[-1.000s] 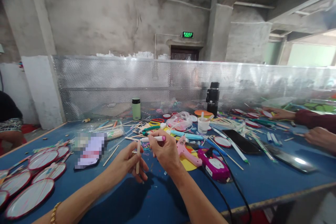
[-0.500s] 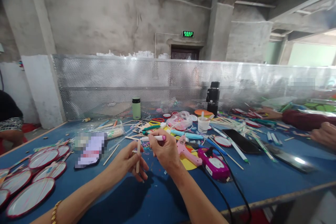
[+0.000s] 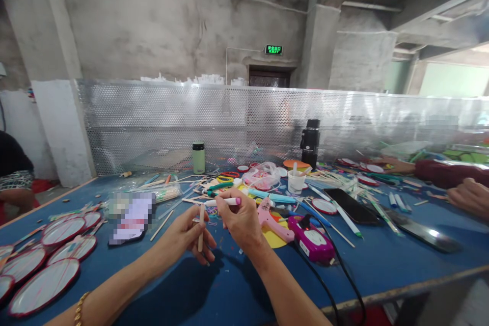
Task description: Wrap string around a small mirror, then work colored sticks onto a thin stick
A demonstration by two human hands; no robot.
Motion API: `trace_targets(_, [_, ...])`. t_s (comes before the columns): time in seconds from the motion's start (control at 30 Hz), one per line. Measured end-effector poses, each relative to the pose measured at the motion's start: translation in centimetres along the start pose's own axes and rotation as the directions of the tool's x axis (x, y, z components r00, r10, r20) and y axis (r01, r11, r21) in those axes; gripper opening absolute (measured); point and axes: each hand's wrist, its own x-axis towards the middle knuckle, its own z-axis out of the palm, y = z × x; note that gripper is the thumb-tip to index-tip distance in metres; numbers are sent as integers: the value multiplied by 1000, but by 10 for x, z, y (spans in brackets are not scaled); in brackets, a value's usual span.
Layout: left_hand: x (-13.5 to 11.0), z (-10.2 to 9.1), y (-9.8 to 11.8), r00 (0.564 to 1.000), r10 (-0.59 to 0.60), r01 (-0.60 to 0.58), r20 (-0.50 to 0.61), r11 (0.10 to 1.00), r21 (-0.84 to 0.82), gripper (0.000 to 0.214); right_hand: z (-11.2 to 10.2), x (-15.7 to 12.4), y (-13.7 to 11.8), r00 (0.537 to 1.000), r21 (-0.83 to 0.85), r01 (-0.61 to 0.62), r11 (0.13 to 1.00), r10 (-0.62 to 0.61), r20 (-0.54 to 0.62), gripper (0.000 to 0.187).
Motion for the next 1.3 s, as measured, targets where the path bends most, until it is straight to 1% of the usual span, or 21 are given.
trace_targets(0.2, [-2,1,1,1000,2,-1,8,1000,-8,34,-1,-1,1,1000,-25,-13,1000,13,-17,24])
trace_targets(0.37, [-1,1,2,1000,-3,3,-3,1000,-6,34,-1,-2,0,1000,-10,-6,1000,7,6,24])
trace_targets(0.6, [-2,1,1,1000,9,-9,1,1000,-5,34,-1,-2,-1,1000,-20,-23,1000,23,-9,24])
trace_targets(0.83, [-2,2,4,1000,-1,1,-5,1000,-11,36,-1,-2,-3,1000,-11,-3,1000,3,6,24])
trace_targets(1.0, [-2,2,3,1000,2,-2,-1,1000,-21,37,-1,-1,-2,1000,-26,-15,1000,15,-11,26])
trace_targets(1.3, [-1,1,1,1000,-3,3,-1,1000,-20,40,-2,-2,0,1000,-2,-12,1000,12,4,24])
